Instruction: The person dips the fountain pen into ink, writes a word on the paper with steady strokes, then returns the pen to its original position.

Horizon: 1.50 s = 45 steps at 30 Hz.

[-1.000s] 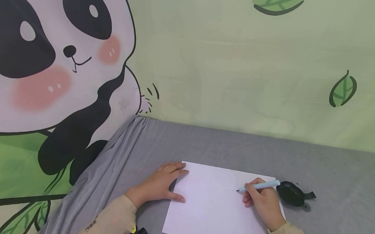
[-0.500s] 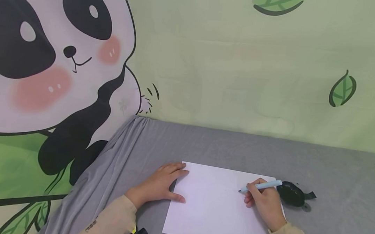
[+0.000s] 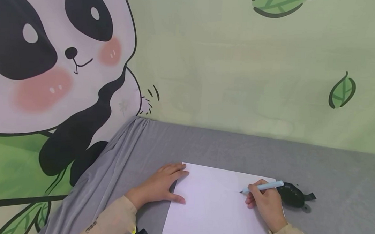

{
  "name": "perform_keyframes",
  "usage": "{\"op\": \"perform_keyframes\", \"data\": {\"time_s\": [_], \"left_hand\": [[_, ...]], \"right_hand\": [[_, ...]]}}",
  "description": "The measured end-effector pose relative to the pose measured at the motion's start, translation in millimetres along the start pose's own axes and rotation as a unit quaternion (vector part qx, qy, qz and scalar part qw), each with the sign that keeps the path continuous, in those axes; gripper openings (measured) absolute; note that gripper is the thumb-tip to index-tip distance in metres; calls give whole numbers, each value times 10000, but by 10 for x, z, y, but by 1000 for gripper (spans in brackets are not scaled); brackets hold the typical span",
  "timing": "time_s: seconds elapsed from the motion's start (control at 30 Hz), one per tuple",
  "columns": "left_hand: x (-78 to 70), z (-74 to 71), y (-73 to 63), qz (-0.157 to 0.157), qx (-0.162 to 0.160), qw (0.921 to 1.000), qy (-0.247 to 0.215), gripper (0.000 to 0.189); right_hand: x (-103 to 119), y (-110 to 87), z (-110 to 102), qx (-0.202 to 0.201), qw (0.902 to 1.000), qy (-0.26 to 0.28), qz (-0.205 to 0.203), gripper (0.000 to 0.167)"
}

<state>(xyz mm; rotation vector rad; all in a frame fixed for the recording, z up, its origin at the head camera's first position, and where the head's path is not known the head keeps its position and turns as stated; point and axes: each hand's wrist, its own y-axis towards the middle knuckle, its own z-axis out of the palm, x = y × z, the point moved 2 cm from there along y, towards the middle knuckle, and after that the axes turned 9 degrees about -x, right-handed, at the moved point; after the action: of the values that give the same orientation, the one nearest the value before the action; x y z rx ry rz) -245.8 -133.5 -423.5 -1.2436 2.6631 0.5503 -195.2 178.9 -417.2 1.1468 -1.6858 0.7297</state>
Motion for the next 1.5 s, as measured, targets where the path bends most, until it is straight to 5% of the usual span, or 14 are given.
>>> {"op": "perform_keyframes", "data": {"time_s": [1.5], "left_hand": [[26, 16, -2, -3, 15, 9999, -115, 85]], "right_hand": [[-15, 36, -58, -270, 9991, -260, 179, 18]]}}
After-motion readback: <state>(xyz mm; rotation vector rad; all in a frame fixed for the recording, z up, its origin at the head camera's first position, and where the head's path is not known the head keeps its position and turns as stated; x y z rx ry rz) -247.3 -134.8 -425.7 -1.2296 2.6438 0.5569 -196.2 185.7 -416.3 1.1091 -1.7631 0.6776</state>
